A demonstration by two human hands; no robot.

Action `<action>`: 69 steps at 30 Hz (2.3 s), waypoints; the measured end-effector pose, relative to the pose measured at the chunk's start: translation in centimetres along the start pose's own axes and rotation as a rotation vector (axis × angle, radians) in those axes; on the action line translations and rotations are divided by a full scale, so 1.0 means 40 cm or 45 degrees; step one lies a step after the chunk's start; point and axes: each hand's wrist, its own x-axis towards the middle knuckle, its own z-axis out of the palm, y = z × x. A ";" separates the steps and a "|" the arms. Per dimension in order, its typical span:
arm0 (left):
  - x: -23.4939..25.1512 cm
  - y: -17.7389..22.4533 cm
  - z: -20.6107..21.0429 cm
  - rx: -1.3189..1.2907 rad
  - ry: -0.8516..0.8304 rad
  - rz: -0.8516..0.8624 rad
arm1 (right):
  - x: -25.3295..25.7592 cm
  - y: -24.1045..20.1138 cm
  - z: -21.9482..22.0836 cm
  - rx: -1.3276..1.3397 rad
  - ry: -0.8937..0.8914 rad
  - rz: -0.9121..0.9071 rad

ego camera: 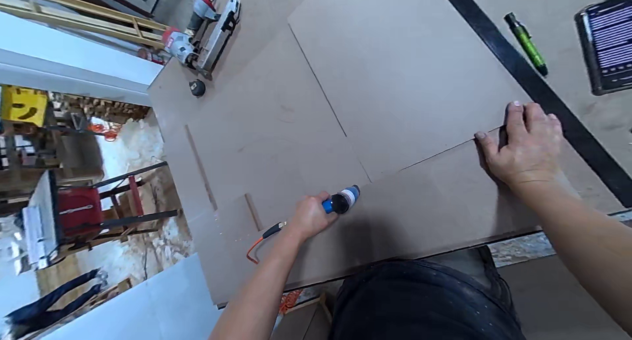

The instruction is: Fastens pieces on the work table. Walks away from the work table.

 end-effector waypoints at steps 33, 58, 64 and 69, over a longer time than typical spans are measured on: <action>0.079 0.278 -0.017 0.068 0.086 0.111 | 0.004 0.039 0.032 -0.014 0.076 -0.020; -0.072 0.232 0.049 -1.755 0.464 -0.419 | 0.013 0.035 0.029 0.042 0.038 -0.092; 0.046 0.316 0.030 -1.893 0.619 -0.465 | 0.011 0.047 0.034 0.108 0.034 -0.084; 0.089 0.344 -0.003 -1.845 0.646 -0.456 | 0.003 0.053 0.033 0.120 -0.004 -0.078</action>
